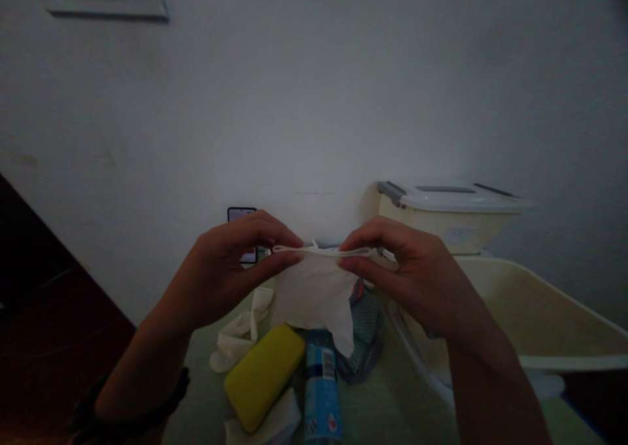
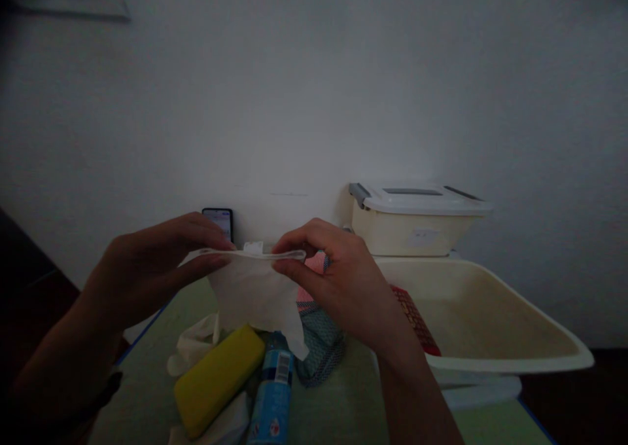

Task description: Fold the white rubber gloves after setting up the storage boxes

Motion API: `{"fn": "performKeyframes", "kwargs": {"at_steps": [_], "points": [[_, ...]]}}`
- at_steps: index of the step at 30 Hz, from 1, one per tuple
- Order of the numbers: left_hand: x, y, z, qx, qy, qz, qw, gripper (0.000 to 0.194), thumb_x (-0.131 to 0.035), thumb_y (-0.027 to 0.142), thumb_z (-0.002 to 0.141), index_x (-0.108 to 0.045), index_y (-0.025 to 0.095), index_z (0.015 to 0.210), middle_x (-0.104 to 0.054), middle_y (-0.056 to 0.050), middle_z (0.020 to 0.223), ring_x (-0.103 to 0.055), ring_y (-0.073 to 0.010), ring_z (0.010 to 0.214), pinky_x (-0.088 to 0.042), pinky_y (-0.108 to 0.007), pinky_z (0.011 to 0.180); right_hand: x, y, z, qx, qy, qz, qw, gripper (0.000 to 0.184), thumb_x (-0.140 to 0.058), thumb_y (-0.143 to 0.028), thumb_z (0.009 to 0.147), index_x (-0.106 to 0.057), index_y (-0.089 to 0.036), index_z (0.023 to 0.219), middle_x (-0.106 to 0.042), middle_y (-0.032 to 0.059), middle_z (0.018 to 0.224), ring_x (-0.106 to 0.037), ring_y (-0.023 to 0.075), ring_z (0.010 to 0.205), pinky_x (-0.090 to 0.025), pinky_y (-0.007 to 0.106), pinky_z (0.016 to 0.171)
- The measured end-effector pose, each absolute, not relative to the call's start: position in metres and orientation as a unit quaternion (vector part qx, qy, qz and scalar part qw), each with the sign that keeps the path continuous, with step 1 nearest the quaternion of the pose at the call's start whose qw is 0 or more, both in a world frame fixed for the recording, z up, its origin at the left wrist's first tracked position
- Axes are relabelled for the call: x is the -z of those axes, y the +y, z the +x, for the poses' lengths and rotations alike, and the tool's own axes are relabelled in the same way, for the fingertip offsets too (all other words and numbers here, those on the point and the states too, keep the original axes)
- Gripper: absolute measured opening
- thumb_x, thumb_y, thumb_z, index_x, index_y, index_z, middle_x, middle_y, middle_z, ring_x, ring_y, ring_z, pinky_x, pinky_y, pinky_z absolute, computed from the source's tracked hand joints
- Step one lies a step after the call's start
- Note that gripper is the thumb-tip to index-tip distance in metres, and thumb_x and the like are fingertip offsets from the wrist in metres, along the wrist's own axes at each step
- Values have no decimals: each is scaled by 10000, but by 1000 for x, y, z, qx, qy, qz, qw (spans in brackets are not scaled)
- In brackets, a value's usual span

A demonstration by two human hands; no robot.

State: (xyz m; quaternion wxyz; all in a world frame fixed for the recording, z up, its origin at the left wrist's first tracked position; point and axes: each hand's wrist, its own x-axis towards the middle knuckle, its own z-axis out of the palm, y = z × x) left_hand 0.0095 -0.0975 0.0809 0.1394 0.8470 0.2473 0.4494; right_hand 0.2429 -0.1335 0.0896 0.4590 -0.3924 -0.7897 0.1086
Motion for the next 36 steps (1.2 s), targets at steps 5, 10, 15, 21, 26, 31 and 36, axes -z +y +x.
{"fn": "performKeyframes", "kwargs": {"at_steps": [5,10,15,21,26,31,36], "points": [[-80,-96,8,-446,261,845,136,130,-647,169,848,-663,251,948,-649,26,891,-610,-99,820,-474,-195,710,-89,-133,242,-129,-789,-393,454,124,-743,-191,766,-686,-198,875,-684,-39,823,-624,92,767,-462,200,708],[-81,-96,7,-430,260,853,142,182,-629,177,865,-665,276,1014,-644,26,928,-610,-97,849,-476,-193,729,-90,-135,240,-125,-796,-377,457,117,-754,-228,758,-691,-194,850,-691,-39,802,-617,92,747,-453,205,693],[-83,-97,11,-402,249,868,151,205,-683,221,829,-663,262,1028,-641,26,930,-610,-93,843,-477,-186,752,-89,-134,238,-121,-799,-370,459,79,-728,-228,786,-685,-181,833,-670,-32,773,-603,96,723,-441,221,675],[-87,-99,14,-387,242,880,131,119,-657,173,840,-679,213,950,-618,24,819,-593,-79,753,-467,-171,685,-88,-133,236,-123,-808,-369,441,75,-708,-186,797,-667,-182,860,-650,-33,802,-587,92,749,-434,215,682],[-88,-100,14,-388,232,881,139,86,-628,155,851,-667,196,916,-647,4,905,-617,-93,838,-480,-178,742,-88,-133,237,-139,-809,-376,430,102,-701,-168,794,-659,-191,884,-653,-30,829,-590,97,770,-438,215,703],[-88,-102,15,-374,257,880,139,76,-634,166,847,-660,200,909,-688,23,815,-632,-92,742,-493,-180,706,-89,-136,234,-178,-801,-396,412,242,-774,-328,727,-677,-212,916,-666,-23,831,-600,128,780,-452,239,696],[-86,-103,14,-382,255,876,149,70,-636,190,846,-657,205,911,-697,5,836,-650,-116,777,-515,-203,722,-89,-136,232,-168,-805,-397,407,156,-707,-327,800,-683,-213,904,-672,-13,814,-605,131,759,-448,247,686]]}}
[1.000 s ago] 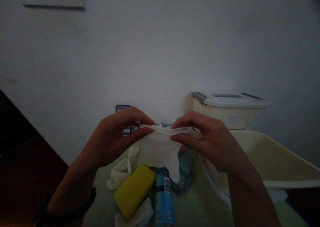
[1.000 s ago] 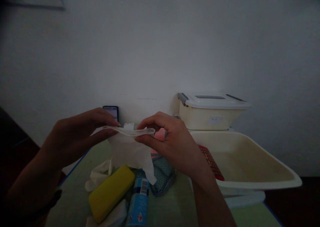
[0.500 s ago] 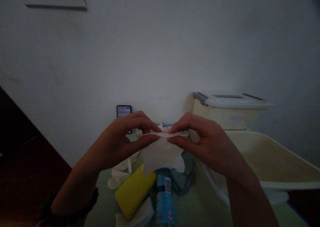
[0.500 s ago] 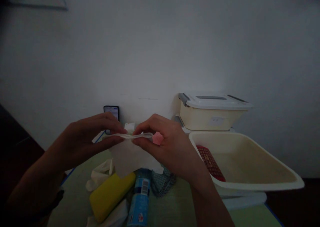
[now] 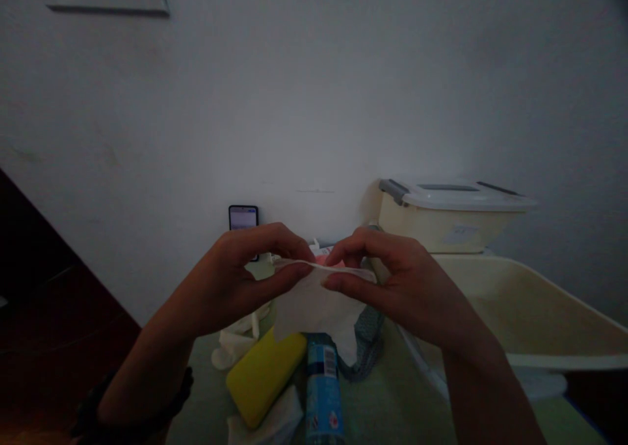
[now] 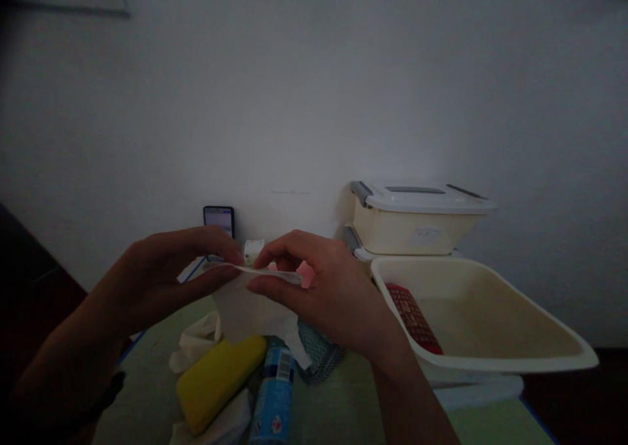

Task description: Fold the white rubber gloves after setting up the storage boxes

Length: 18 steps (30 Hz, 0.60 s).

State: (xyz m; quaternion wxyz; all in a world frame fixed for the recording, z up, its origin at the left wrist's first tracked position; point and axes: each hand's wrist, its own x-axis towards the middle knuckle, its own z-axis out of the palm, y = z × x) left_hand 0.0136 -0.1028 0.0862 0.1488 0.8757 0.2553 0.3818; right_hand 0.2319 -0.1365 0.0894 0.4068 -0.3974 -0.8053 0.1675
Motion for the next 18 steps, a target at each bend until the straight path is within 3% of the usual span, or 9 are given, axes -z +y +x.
{"fn": "performKeyframes", "kwargs": {"at_steps": [5,18], "points": [[-87,-102,11,-349,259,885,165,73,-625,188,853,-643,199,922,-708,-3,856,-664,-124,788,-526,-211,726,-89,-136,233,-153,-808,-372,430,87,-681,-235,821,-644,-192,888,-672,-9,857,-611,118,794,-449,231,721],[-87,-98,7,-354,245,887,168,90,-656,121,809,-633,206,827,-670,9,827,-630,-121,790,-501,-223,712,-91,-137,242,-112,-826,-366,415,89,-694,-226,804,-614,-193,823,-666,-13,789,-609,118,727,-467,233,684]]}}
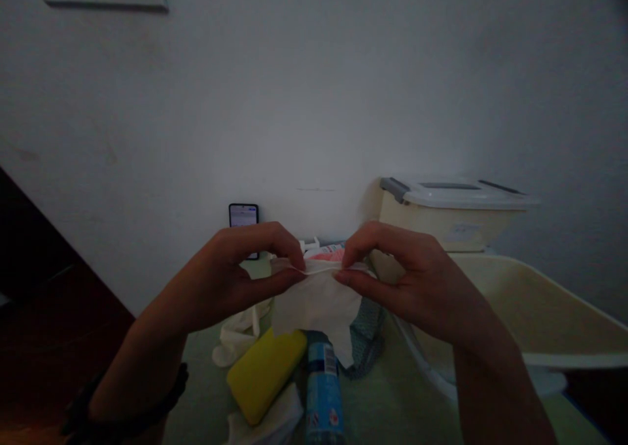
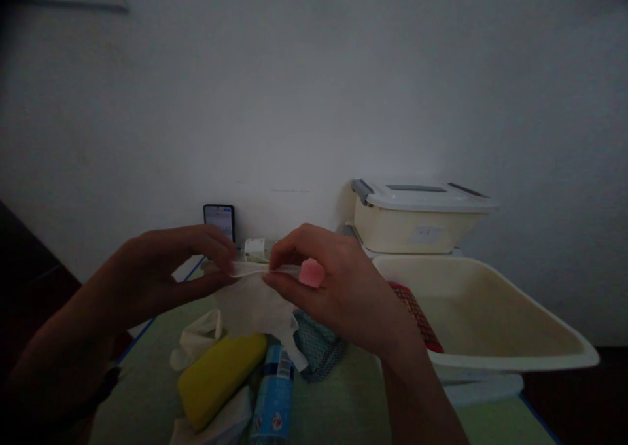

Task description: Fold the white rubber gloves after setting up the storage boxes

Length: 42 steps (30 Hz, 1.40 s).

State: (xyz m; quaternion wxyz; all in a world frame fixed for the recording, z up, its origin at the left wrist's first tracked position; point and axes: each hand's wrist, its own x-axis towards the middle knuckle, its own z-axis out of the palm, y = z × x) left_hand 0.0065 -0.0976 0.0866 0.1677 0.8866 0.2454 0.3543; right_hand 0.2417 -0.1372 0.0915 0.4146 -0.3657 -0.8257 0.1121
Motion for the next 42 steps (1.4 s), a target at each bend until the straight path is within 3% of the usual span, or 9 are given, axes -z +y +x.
{"fn": "performKeyframes", "kwargs": {"at_steps": [9,13,20,26,36,42], "points": [[-84,-97,7,-403,243,865,175,68,-694,177,790,-643,210,820,-678,-13,809,-642,-153,768,-514,-258,701,-92,-140,238,-100,-827,-403,380,82,-654,-246,827,-602,-189,856,-686,6,849,-634,145,789,-469,275,722],[-84,-98,6,-405,238,867,167,78,-684,160,796,-637,211,830,-676,-13,818,-639,-149,774,-512,-254,702,-90,-141,237,-110,-830,-395,377,206,-698,-297,799,-590,-217,955,-696,2,943,-648,159,868,-479,277,750],[-86,-101,6,-405,230,870,165,86,-699,183,793,-638,212,845,-679,-17,829,-645,-152,787,-520,-249,714,-89,-138,236,-101,-825,-371,414,191,-670,-302,833,-574,-233,982,-680,4,915,-640,146,811,-502,260,727],[-88,-101,6,-403,231,870,165,99,-711,181,781,-640,222,837,-687,2,822,-647,-143,774,-514,-241,704,-91,-139,237,-120,-842,-351,391,75,-656,-265,842,-616,-202,842,-671,-3,830,-623,125,755,-476,246,700],[-88,-102,8,-412,233,866,159,123,-724,169,775,-643,235,840,-690,21,836,-649,-126,785,-512,-223,731,-95,-143,238,-151,-846,-406,312,106,-630,-265,828,-620,-187,756,-669,-22,747,-597,121,696,-430,263,664],[-89,-103,6,-413,238,866,153,55,-702,194,799,-680,234,830,-722,18,842,-673,-136,801,-522,-215,729,-96,-144,238,-123,-836,-409,345,91,-646,-214,795,-591,-180,731,-611,-32,707,-558,104,666,-414,236,625]]}}
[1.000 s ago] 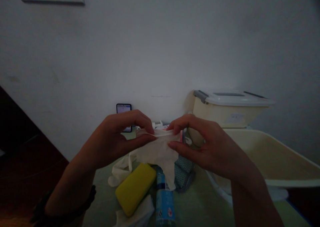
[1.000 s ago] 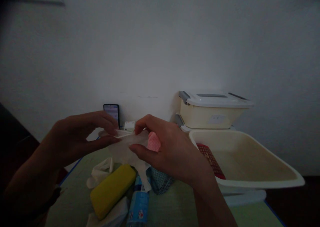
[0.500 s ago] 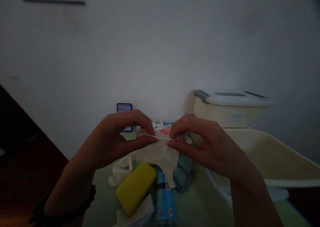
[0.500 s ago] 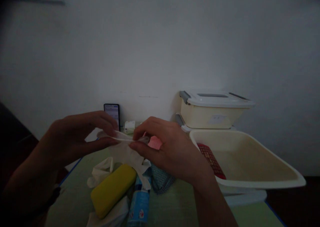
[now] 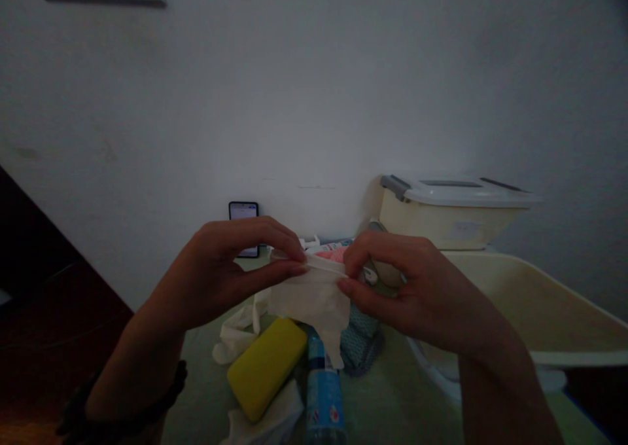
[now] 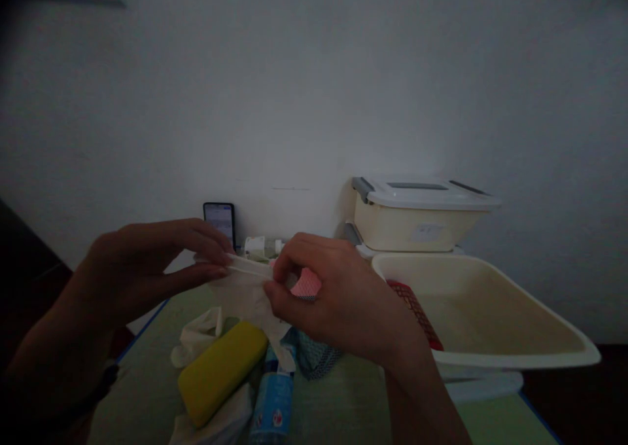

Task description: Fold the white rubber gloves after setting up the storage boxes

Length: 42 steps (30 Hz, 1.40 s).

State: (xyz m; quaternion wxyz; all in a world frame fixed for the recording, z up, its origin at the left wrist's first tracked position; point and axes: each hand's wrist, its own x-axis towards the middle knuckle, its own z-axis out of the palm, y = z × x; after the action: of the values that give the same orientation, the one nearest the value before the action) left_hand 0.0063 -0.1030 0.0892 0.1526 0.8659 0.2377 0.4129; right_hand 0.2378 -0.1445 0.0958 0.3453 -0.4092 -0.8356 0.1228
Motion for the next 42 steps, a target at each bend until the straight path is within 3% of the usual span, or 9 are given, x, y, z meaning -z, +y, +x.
{"fn": "performKeyframes", "kwargs": {"at_steps": [6,13,21,24,29,32,38,42], "points": [[-88,-100,2,-410,278,860,122,52,-724,250,781,-675,235,782,-729,45,789,-677,-116,740,-510,-197,695,-95,-147,239,-62,-828,-400,388,98,-627,-166,804,-558,-174,734,-561,-35,727,-525,88,675,-399,227,644],[-87,-98,3,-422,272,855,129,63,-724,221,776,-662,231,782,-722,33,838,-679,-131,798,-525,-215,728,-93,-141,240,-53,-823,-384,416,243,-665,-332,838,-590,-164,678,-594,-15,715,-561,99,669,-413,240,640],[-82,-96,3,-437,262,853,111,84,-731,199,770,-650,218,758,-725,21,873,-682,-121,779,-519,-209,714,-90,-138,236,11,-811,-390,436,164,-670,-145,784,-588,-157,642,-632,1,697,-587,108,643,-425,243,623],[-82,-96,5,-458,273,841,96,83,-741,209,761,-659,220,769,-727,26,857,-684,-118,780,-526,-194,712,-88,-138,235,34,-796,-398,455,136,-694,-143,753,-576,-159,687,-636,-19,679,-594,99,620,-433,227,617],[-85,-99,8,-487,306,814,77,75,-736,248,766,-669,215,766,-713,49,723,-661,-88,643,-530,-142,615,-88,-136,236,53,-794,-390,463,177,-701,-172,784,-639,-139,947,-689,-13,767,-639,91,698,-459,189,659],[-84,-99,9,-498,318,805,62,83,-737,261,765,-673,213,789,-713,50,742,-655,-83,649,-526,-133,626,-89,-136,237,42,-815,-372,443,57,-644,-162,845,-673,-150,893,-701,-8,788,-639,78,717,-451,179,673],[-82,-99,16,-467,337,812,89,194,-648,259,845,-680,241,1036,-728,20,897,-667,-101,772,-519,-150,675,-88,-138,233,32,-813,-378,441,75,-591,-171,889,-660,-145,876,-674,-9,790,-607,70,715,-432,180,673],[-83,-100,22,-437,323,827,146,139,-674,288,820,-698,224,941,-708,32,824,-648,-95,738,-498,-145,641,-86,-138,227,12,-808,-378,451,70,-581,-175,889,-645,-146,886,-652,-12,794,-597,70,720,-435,177,677]]}}
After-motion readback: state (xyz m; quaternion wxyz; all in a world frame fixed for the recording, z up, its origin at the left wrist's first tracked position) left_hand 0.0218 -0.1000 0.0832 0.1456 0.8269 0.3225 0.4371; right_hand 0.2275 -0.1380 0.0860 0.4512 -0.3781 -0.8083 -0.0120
